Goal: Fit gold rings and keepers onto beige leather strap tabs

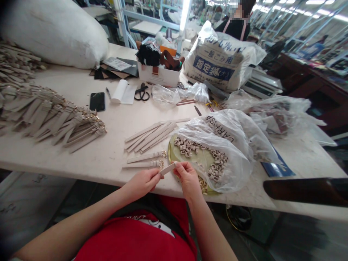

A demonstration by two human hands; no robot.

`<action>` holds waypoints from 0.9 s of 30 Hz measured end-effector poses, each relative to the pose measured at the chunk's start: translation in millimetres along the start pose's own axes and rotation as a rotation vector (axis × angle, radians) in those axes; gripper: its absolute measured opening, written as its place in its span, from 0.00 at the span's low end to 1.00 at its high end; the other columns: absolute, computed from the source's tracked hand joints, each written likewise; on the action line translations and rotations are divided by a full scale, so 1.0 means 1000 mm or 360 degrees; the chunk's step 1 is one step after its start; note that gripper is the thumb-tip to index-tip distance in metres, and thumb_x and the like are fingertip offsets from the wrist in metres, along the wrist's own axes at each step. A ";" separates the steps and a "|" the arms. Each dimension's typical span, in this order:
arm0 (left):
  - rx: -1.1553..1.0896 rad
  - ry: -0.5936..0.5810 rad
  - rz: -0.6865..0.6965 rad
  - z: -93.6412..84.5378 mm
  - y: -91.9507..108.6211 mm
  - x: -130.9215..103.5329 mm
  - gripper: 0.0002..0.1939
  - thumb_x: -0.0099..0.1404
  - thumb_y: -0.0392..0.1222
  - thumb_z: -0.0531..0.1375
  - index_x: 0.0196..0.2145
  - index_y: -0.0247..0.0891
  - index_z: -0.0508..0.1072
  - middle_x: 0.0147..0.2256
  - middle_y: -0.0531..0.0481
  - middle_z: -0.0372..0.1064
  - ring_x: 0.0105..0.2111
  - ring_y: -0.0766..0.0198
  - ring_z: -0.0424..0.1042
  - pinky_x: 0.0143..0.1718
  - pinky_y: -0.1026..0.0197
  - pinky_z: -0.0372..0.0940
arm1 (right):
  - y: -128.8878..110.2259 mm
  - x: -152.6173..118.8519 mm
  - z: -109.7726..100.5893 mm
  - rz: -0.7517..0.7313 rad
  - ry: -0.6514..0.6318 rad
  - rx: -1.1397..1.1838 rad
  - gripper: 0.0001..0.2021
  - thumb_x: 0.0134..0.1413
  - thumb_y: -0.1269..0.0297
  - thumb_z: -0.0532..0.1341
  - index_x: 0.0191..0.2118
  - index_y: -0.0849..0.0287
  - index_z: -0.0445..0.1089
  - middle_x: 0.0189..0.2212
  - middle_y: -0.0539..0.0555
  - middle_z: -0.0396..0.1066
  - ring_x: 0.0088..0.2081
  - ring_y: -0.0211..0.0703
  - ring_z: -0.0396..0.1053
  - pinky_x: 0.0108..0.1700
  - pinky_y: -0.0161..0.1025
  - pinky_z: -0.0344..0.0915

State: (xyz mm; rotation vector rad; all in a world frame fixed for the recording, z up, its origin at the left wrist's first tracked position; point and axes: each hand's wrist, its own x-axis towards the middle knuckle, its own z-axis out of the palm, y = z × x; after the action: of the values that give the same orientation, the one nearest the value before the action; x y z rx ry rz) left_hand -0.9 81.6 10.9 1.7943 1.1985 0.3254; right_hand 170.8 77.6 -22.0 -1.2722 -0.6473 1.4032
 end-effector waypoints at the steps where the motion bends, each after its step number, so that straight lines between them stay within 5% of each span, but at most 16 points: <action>1: 0.0007 -0.0014 0.0013 -0.001 -0.001 -0.001 0.16 0.63 0.44 0.44 0.34 0.39 0.70 0.22 0.52 0.65 0.23 0.65 0.63 0.24 0.67 0.51 | 0.002 -0.001 0.000 -0.0024 0.0008 -0.0057 0.12 0.38 0.57 0.67 0.23 0.58 0.67 0.29 0.49 0.73 0.25 0.33 0.63 0.31 0.33 0.63; 7: 0.0181 -0.0150 0.0042 -0.013 -0.006 -0.003 0.17 0.63 0.45 0.46 0.30 0.38 0.71 0.26 0.49 0.69 0.26 0.63 0.65 0.26 0.66 0.50 | 0.012 -0.007 -0.003 0.0124 -0.0112 0.0021 0.15 0.36 0.60 0.68 0.35 0.56 0.71 0.26 0.47 0.69 0.24 0.33 0.61 0.29 0.32 0.60; 18: 0.0166 -0.0324 0.0121 -0.011 -0.016 -0.008 0.18 0.63 0.50 0.46 0.30 0.38 0.70 0.27 0.50 0.68 0.27 0.63 0.64 0.27 0.66 0.51 | 0.009 -0.016 -0.005 0.0312 -0.0329 -0.0140 0.10 0.37 0.60 0.68 0.29 0.58 0.73 0.22 0.46 0.65 0.23 0.31 0.59 0.28 0.31 0.56; 23: -0.0072 -0.0236 0.0183 -0.014 -0.009 -0.007 0.18 0.64 0.51 0.45 0.32 0.39 0.70 0.32 0.50 0.69 0.32 0.62 0.65 0.34 0.65 0.55 | 0.015 -0.020 0.005 0.0313 -0.0456 -0.0168 0.11 0.39 0.59 0.67 0.31 0.58 0.72 0.21 0.47 0.66 0.23 0.34 0.59 0.29 0.33 0.57; 27: -0.0262 -0.0041 0.0010 -0.002 -0.004 -0.003 0.22 0.63 0.55 0.43 0.36 0.36 0.66 0.31 0.49 0.68 0.30 0.62 0.65 0.33 0.64 0.56 | 0.018 -0.022 0.022 0.0127 -0.0341 -0.0114 0.11 0.39 0.59 0.66 0.30 0.58 0.68 0.22 0.45 0.64 0.23 0.33 0.58 0.29 0.33 0.57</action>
State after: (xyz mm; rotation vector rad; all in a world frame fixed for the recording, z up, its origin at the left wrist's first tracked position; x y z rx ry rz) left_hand -5.9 81.0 10.0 1.6554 1.1157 0.3918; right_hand 140.8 57.4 -24.9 -1.2243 -0.8055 1.6094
